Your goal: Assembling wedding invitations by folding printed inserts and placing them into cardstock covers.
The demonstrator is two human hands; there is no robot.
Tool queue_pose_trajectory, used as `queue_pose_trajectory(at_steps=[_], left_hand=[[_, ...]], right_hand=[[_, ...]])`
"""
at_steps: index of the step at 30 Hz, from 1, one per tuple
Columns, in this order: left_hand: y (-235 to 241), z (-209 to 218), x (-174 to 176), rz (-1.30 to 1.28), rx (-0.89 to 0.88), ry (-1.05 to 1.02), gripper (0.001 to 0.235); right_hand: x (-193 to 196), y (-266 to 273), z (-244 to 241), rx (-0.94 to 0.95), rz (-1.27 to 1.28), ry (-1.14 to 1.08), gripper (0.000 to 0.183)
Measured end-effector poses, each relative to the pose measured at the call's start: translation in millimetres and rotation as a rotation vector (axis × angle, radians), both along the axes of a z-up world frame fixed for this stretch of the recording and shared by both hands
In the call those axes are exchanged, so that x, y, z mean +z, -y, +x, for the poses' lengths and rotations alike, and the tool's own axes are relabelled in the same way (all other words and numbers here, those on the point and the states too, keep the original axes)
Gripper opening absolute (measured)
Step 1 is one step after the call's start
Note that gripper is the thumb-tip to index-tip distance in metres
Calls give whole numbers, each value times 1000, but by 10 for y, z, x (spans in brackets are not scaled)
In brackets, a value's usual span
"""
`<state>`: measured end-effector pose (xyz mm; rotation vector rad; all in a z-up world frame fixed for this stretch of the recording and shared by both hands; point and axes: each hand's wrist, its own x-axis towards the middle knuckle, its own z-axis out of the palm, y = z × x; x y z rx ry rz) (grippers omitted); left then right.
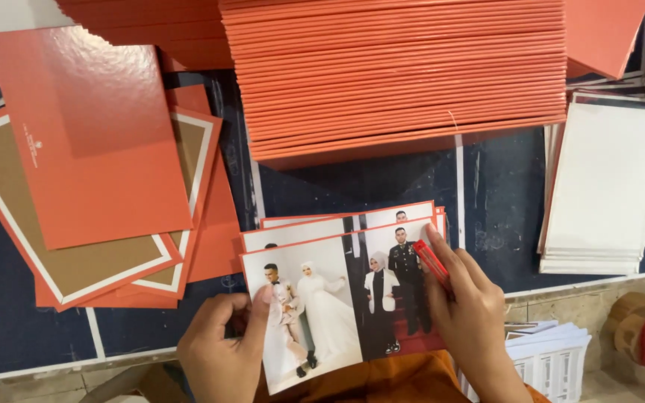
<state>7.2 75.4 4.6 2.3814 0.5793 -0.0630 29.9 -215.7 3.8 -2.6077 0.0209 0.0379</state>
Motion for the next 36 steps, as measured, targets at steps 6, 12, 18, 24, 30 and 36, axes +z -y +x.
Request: queue_pose_trajectory(at_steps=[6, 12, 18, 24, 30, 36], left_hand=[[15, 6, -31, 46, -35, 119, 37], [6, 7, -8, 45, -78, 84, 40], [23, -46, -51, 75, -95, 150, 36], [70, -69, 14, 107, -137, 190, 37], [60, -125, -51, 61, -144, 238, 35], [43, -154, -88, 82, -160, 251, 36]], right_hand=[[-41, 17, 2, 2, 9, 15, 55], [31, 18, 38, 3, 31, 4, 55], [193, 341, 103, -218, 534, -308, 25], [293, 597, -10, -447, 1052, -555, 42], [361, 651, -107, -359, 607, -736, 15], [291, 696, -187, -234, 493, -725, 16]])
